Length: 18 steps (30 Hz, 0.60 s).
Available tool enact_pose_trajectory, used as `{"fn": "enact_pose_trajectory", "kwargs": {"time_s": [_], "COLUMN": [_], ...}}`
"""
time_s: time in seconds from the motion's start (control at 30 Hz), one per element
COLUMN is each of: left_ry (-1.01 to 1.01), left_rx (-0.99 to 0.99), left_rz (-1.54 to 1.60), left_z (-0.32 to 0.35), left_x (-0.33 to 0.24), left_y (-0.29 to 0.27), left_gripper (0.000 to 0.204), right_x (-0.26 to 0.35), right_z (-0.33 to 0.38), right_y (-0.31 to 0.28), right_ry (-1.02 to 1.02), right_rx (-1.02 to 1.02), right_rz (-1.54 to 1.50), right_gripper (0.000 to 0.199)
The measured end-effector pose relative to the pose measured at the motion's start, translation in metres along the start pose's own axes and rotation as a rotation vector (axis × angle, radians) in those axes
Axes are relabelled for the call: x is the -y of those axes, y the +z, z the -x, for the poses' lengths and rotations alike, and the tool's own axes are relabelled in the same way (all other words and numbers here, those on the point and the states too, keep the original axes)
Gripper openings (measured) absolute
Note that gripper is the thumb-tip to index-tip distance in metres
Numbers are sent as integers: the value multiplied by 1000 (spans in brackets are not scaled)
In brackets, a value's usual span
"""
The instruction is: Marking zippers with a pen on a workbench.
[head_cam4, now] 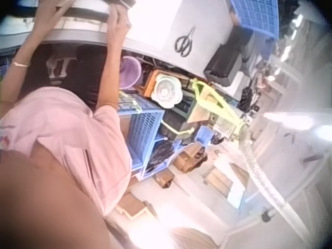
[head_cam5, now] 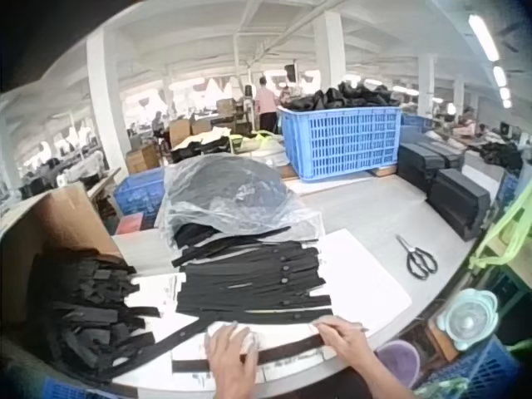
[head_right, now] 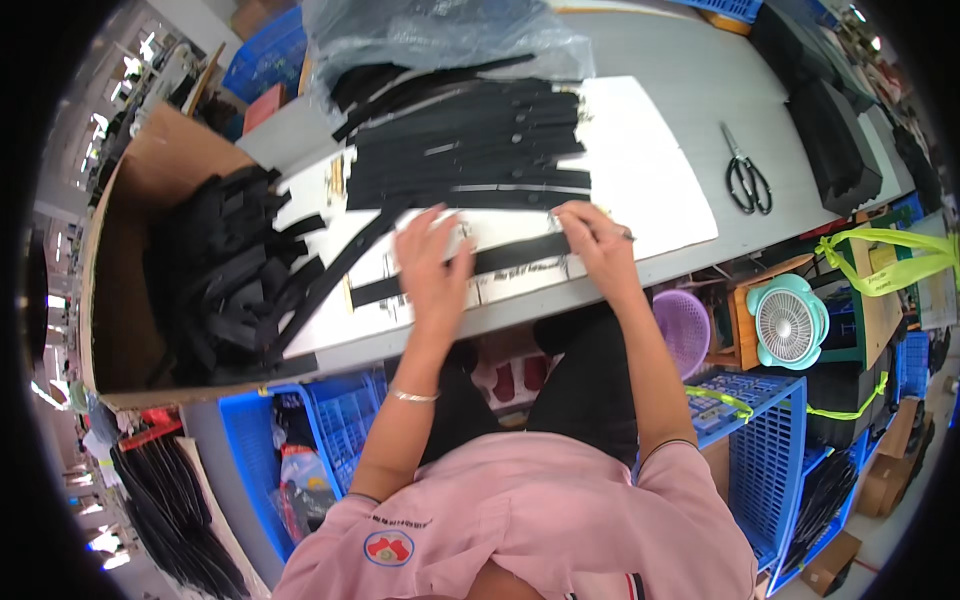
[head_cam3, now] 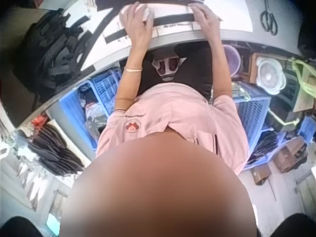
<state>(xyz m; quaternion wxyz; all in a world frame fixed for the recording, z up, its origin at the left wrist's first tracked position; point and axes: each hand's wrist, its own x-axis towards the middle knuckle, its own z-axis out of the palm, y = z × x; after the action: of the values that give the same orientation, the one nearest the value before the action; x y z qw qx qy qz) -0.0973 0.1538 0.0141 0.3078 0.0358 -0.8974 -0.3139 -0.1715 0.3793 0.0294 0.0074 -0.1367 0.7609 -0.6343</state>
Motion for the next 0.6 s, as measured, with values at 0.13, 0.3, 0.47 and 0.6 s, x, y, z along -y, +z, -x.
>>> {"fn": "enact_pose_trajectory", "kwargs": {"time_s": [0.13, 0.3, 0.47, 0.6], "left_ry": [-83, -205, -119, 2], "left_rx": [-107, -80, -213, -73], "left_rz": [-307, -259, -132, -41], "left_z": [-5, -6, -8, 12], "left_x": [66, 96, 64, 24], "left_y": [-46, -61, -57, -34], "left_gripper": [45, 31, 10, 6], "right_x": [-19, 5, -14, -21], "right_z": [-4, -13, -57, -90], "right_y": [8, 23, 36, 43], "right_ry": [-327, -440, -446, -475], "right_rx": [38, 65, 18, -56], "right_rz": [272, 731, 849, 789], "right_gripper": [14, 49, 53, 51]}}
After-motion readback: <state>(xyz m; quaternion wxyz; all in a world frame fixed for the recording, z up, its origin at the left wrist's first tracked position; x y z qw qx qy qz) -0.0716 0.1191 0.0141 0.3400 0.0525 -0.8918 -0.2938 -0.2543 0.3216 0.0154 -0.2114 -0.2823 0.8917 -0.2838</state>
